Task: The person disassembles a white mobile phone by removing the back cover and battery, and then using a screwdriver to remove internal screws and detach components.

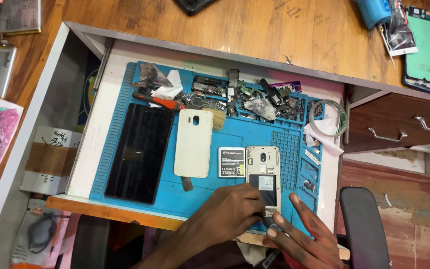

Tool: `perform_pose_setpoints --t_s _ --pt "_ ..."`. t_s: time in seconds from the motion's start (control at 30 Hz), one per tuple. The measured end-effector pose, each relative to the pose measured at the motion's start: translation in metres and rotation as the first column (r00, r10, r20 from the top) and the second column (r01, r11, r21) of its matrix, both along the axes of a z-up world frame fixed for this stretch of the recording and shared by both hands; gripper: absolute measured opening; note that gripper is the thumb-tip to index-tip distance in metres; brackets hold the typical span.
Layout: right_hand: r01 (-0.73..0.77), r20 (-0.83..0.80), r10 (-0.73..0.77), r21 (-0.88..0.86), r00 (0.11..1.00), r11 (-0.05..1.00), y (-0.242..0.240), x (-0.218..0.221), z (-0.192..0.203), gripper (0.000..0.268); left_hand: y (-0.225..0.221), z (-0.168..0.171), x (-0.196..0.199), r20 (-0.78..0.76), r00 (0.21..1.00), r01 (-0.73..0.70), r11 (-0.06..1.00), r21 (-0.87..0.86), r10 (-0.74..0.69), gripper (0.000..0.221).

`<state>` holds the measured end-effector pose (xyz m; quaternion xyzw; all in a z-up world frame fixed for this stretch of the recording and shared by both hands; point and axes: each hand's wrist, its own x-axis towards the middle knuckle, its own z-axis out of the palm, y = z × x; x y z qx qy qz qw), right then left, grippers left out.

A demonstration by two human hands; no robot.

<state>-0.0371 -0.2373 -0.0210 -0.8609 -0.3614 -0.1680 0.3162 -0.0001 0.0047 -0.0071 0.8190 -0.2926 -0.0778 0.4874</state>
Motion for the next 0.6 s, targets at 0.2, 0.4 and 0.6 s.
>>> perform_pose_setpoints --t_s 0.2,0.4,0.6 --pt "-0.034 0.010 0.035 -0.119 0.999 0.992 -0.008 0.002 -0.007 0.027 0.001 0.001 0.002 -0.031 0.999 0.020 1.000 0.002 -0.020 0.017" --pt "0.024 -0.110 -0.033 -0.088 0.993 0.996 -0.010 -0.004 -0.006 0.035 0.001 0.001 0.004 -0.028 0.999 0.024 0.999 0.031 -0.023 0.020" --pt "-0.004 0.013 0.006 -0.128 1.000 0.992 -0.006 -0.003 -0.011 0.033 0.002 0.000 0.002 -0.015 0.999 0.034 0.999 -0.012 -0.034 0.018"
